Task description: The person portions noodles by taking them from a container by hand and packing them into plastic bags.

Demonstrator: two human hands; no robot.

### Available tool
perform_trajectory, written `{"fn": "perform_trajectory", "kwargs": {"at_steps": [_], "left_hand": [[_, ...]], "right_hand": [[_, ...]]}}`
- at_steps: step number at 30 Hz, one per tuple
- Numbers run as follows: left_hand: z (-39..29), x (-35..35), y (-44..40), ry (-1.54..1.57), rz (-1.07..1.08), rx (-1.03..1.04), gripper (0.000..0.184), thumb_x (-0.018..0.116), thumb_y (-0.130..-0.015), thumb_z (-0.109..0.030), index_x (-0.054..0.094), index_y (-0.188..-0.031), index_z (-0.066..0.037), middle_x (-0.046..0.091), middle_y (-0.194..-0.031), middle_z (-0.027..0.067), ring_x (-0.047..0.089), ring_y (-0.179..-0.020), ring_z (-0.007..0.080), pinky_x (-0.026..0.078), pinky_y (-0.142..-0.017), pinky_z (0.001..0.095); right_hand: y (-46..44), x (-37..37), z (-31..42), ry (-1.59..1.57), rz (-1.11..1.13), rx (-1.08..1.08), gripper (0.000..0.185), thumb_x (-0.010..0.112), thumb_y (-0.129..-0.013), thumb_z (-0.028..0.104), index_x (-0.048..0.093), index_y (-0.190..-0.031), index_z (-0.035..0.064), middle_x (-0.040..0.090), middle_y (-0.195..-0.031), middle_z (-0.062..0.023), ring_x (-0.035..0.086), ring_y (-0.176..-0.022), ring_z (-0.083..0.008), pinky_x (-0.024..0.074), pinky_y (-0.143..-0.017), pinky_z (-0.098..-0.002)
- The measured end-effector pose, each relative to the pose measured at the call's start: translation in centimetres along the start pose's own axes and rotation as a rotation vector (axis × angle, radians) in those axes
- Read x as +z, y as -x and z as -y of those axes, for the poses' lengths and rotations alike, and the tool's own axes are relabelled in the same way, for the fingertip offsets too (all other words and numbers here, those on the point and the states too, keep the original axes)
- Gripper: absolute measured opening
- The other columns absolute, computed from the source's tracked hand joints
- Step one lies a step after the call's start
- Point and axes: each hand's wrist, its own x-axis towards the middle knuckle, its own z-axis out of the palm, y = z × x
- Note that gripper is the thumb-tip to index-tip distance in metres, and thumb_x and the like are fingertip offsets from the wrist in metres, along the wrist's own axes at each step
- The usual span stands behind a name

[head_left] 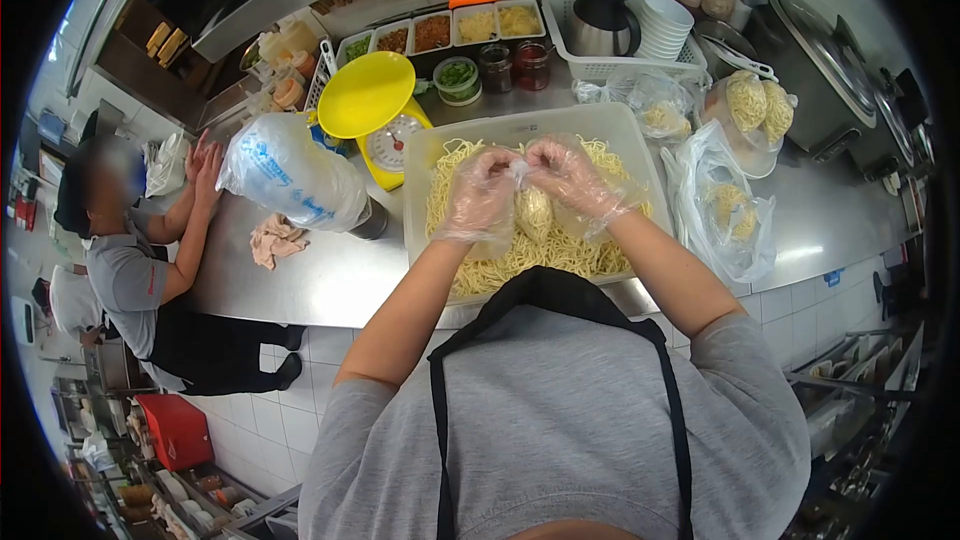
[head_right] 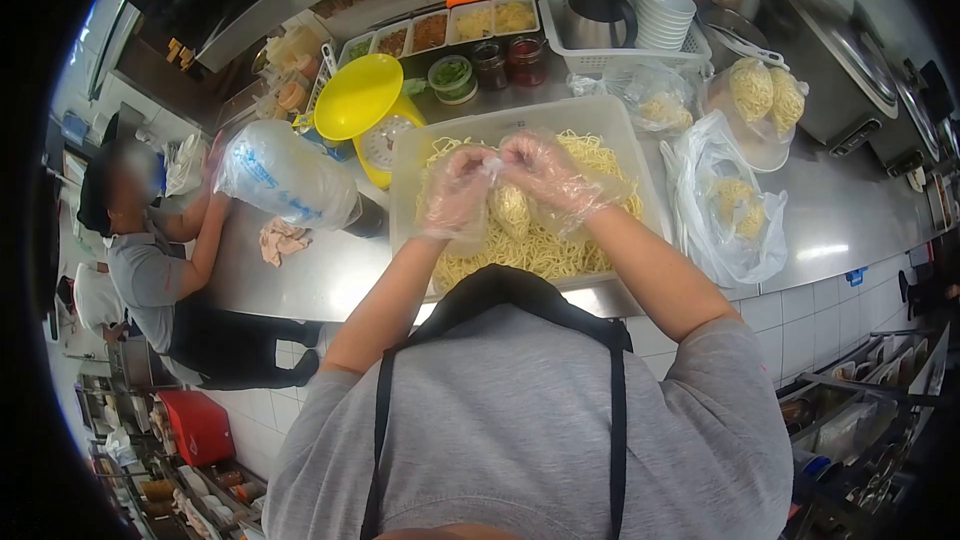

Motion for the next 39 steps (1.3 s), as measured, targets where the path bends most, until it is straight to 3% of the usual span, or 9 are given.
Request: {"fn": "perform_trajectory", "kwargs": {"at_steps": [2,11,15,17,19,25,27,31,39], "left_hand": [[-0.6,-0.4,0.1,0.187,0.086,-0.171,0.015,0.063,-0.08,-0.004,0.058,-0.095,-0.002,0.059,-0.09,0.003,0.057,-0.084,0.0109,0.047,-0.075,0.024],[2.6,0.0,-0.3,-0.004,-0.001,-0.084,0.017,0.063,-0.081,-0.005,0.057,-0.097,-0.003,0.057,-0.086,0.0018,0.054,-0.08,0.0103,0.046,-0.073,0.0237],[2.2,0.5,0.1,-0.17,-0.091,0.133,0.011,0.057,-0.08,-0.003,0.056,-0.091,-0.005,0.055,-0.08,0.0038,0.052,-0.074,0.0126,0.045,-0.07,0.0272],[1.5,0.7,0.0,-0.224,-0.17,0.245,0.007,0.056,-0.08,-0.004,0.056,-0.087,-0.005,0.055,-0.077,0.0054,0.052,-0.074,0.0126,0.046,-0.069,0.0277],[2.5,0.9,-0.4,-0.309,-0.212,0.154,0.006,0.057,-0.08,-0.007,0.056,-0.085,-0.004,0.057,-0.077,0.0073,0.054,-0.073,0.0151,0.046,-0.069,0.0292],[1.5,0.5,0.1,0.186,-0.049,-0.001,0.015,0.06,-0.082,-0.015,0.059,-0.091,-0.003,0.061,-0.082,0.0074,0.058,-0.076,0.0171,0.047,-0.072,0.0279],[0.2,0.4,0.2,-0.037,-0.04,-0.036,0.02,0.062,-0.082,-0.018,0.059,-0.095,-0.003,0.061,-0.086,0.0077,0.058,-0.079,0.0164,0.047,-0.073,0.028],[2.3,0.2,0.0,-0.095,-0.016,0.159,0.022,0.063,-0.079,-0.016,0.057,-0.096,-0.003,0.059,-0.085,0.0102,0.058,-0.082,0.0235,0.047,-0.075,0.033],[2.3,0.4,-0.3,-0.269,-0.042,0.136,0.016,0.062,-0.079,-0.013,0.057,-0.091,-0.004,0.058,-0.083,0.0104,0.058,-0.081,0.0241,0.046,-0.072,0.034]], "right_hand": [[0.0,-0.2,0.1,-0.027,-0.02,0.023,0.018,0.065,-0.082,0.015,0.052,-0.088,0.0035,0.049,-0.089,-0.0011,0.047,-0.082,-0.0084,0.0419,-0.074,-0.0243],[0.2,-1.0,-0.8,-0.284,0.119,0.174,0.023,0.063,-0.084,0.02,0.056,-0.1,0.0056,0.055,-0.092,0.0008,0.05,-0.085,-0.0089,0.0444,-0.075,-0.0259],[-0.4,-0.4,2.8,0.187,0.108,0.171,0.027,0.064,-0.083,0.027,0.059,-0.098,0.005,0.057,-0.088,-0.0014,0.051,-0.082,-0.0107,0.0445,-0.074,-0.0281],[-0.4,0.2,1.9,0.138,0.057,0.083,0.027,0.065,-0.082,0.027,0.059,-0.095,0.0045,0.056,-0.087,-0.0028,0.052,-0.081,-0.0121,0.0442,-0.074,-0.0291],[-0.5,-0.2,2.2,0.248,0.134,0.113,0.027,0.065,-0.081,0.025,0.057,-0.097,0.0045,0.055,-0.087,-0.0031,0.051,-0.082,-0.0125,0.0441,-0.074,-0.029],[0.0,0.8,-0.1,0.009,0.019,0.024,0.019,0.065,-0.079,0.011,0.051,-0.091,0.0068,0.048,-0.083,0.0012,0.047,-0.081,-0.0102,0.0423,-0.074,-0.0259],[0.0,0.7,0.3,-0.286,-0.044,0.105,0.016,0.064,-0.08,0.007,0.049,-0.086,0.0077,0.046,-0.082,0.003,0.045,-0.078,-0.0078,0.0406,-0.071,-0.0225],[0.0,-0.1,1.6,-0.118,0.01,0.228,0.008,0.061,-0.083,0.009,0.054,-0.087,0.0067,0.049,-0.08,0.003,0.046,-0.075,-0.0064,0.0399,-0.067,-0.0213],[0.3,0.1,1.5,0.028,0.073,0.184,0.013,0.063,-0.082,0.011,0.055,-0.088,0.0034,0.052,-0.08,0.0018,0.047,-0.076,-0.0079,0.0412,-0.069,-0.0234]]}}
